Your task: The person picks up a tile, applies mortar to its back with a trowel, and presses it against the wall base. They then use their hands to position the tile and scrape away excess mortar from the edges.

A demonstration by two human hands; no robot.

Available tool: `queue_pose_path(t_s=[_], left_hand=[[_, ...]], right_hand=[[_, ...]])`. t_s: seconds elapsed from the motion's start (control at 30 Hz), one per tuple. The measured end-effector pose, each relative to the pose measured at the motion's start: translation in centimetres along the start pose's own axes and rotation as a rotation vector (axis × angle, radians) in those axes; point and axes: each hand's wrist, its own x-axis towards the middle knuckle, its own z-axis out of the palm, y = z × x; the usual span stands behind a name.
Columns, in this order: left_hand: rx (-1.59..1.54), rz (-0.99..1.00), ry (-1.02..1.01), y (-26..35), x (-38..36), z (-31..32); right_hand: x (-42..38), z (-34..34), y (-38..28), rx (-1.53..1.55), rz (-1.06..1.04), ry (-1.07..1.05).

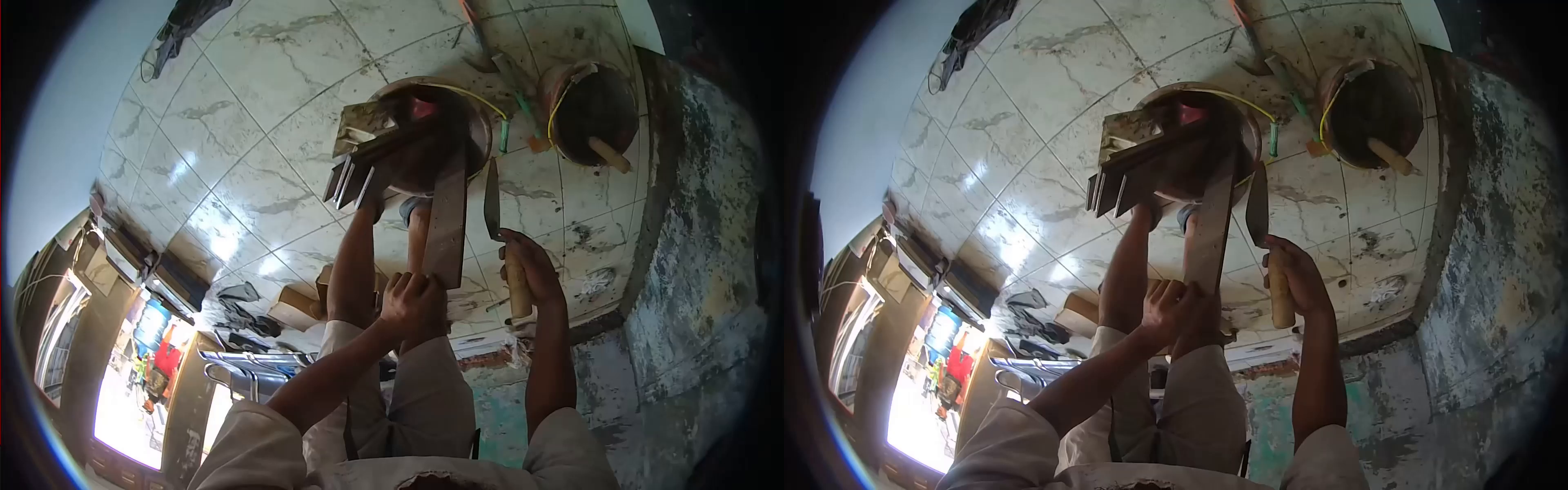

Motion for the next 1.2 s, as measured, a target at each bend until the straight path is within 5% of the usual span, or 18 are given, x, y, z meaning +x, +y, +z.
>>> queue_pose_path(t_s=[0.1, 0.17, 0.3, 0.53, 0.67, 0.73, 0.87, 1.13, 1.2], left_hand=[[-0.218, -0.046, 0.121, -0.2, 0.8, 1.1], [-0.384, -0.202, 0.276, 0.1, 0.2, 2.0], [-0.462, -0.345, 0.384, 0.8, 0.2, 2.8], [-0.794, -0.717, 0.268, 0.7, -0.5, 1.9], [-0.827, -0.758, 0.182, 0.2, -0.7, 1.7], [-1.100, -0.895, 0.072, -0.2, -0.6, 1.7], [-1.536, -0.908, 0.219, -1.2, -0.5, 2.8], [-2.198, -1.066, 0.047, -1.8, -1.0, 3.3], [-1.998, -1.055, -0.061, -1.6, -1.5, 2.9]], right_hand=[[0.8, 1.3, -0.9, -0.284, 0.003, 0.146], [1.5, 2.0, -0.3, -0.617, -0.193, 0.235], [1.9, 5.1, 0.2, -0.568, -0.277, 0.292], [1.4, 9.8, 1.9, -0.595, -0.414, 0.402], [1.4, 11.3, 2.7, -0.782, -0.411, 0.524], [1.6, 12.2, 2.5, -0.738, -0.378, 0.564], [2.3, 11.8, 2.8, -0.597, -0.392, 0.545], [1.5, 12.8, 2.3, -0.570, -0.370, 0.548], [0.4, 12.8, 2.7, -0.564, -0.392, 0.548]])
